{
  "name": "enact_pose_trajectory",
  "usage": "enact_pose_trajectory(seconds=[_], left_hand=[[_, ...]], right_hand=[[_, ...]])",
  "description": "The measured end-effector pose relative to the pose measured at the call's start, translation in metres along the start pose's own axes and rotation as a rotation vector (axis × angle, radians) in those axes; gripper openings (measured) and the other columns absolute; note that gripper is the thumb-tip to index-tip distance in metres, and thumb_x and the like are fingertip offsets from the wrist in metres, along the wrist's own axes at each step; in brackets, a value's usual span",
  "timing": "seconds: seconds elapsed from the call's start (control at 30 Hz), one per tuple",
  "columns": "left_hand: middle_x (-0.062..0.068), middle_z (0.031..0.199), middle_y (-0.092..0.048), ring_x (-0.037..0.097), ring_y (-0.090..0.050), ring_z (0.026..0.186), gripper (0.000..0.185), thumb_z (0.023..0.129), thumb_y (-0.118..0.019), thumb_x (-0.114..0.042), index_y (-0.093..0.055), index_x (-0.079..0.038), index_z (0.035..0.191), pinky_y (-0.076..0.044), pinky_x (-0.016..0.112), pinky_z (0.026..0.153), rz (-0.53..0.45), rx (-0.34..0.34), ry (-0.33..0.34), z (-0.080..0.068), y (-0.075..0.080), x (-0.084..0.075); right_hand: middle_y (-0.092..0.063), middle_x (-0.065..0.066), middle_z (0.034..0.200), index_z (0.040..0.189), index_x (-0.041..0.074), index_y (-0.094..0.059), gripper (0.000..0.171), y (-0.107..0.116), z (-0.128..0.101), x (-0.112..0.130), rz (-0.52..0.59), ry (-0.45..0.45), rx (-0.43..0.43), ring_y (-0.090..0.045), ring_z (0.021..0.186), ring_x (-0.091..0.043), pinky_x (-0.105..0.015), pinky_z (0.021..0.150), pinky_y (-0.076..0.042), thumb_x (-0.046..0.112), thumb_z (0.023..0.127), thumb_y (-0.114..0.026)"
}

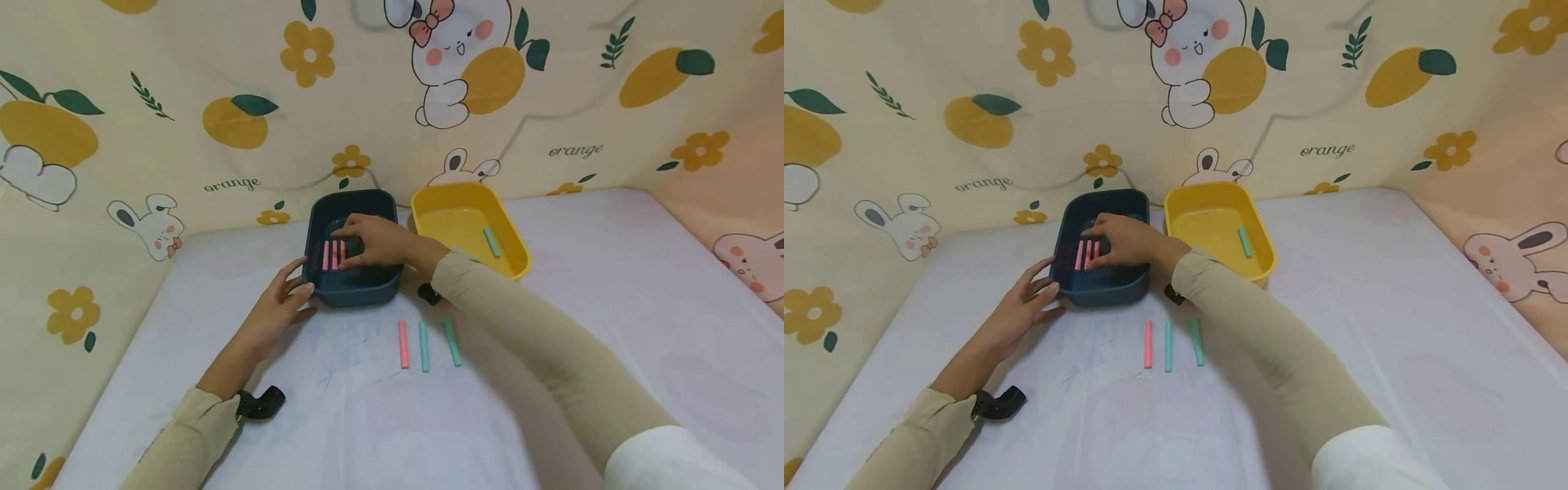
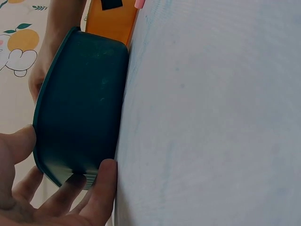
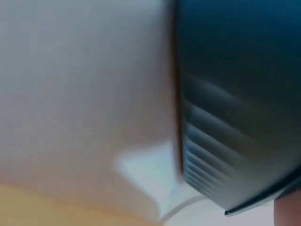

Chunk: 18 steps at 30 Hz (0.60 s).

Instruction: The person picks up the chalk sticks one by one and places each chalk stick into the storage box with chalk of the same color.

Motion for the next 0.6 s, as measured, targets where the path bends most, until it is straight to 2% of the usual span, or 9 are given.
enact_pose_trajectory(seconds=[0.2,0.33,0.6], left_hand=[[0.016,0.165,-0.018,0.038,-0.036,0.145,0.063,0.105,-0.051,-0.028,-0.018,-0.036,0.158,-0.042,0.052,0.112,0.004,0.003,0.009,-0.002,0.001,0.0],[0.016,0.166,-0.017,0.039,-0.034,0.146,0.064,0.105,-0.05,-0.027,-0.017,-0.036,0.158,-0.04,0.053,0.114,0.002,0.015,0.007,-0.002,0.0,0.001],[0.015,0.165,-0.021,0.037,-0.037,0.145,0.063,0.105,-0.051,-0.024,-0.019,-0.037,0.158,-0.041,0.052,0.112,0.013,-0.01,0.004,0.002,0.0,0.0]], right_hand=[[-0.053,-0.002,0.134,0.148,0.023,-0.049,0.072,0.0,-0.015,0.01,0.008,0.039,0.028,-0.052,0.109,-0.018,-0.033,0.101,-0.049,0.055,0.087,-0.07],[-0.053,0.0,0.132,0.149,0.025,-0.048,0.073,0.001,-0.029,0.012,0.003,0.06,0.033,-0.053,0.108,-0.016,-0.029,0.097,-0.051,0.057,0.086,-0.07],[-0.054,-0.003,0.131,0.147,0.023,-0.051,0.074,0.006,-0.065,0.016,0.112,0.048,-0.02,-0.055,0.112,-0.022,-0.033,0.097,-0.053,0.056,0.084,-0.073]])
Point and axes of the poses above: each hand's wrist, its own z-axis towards the middle knuckle, its own y-axis out of the back of the hand, x = y × z, the point moved 2 cm from there along z, towards the middle knuckle
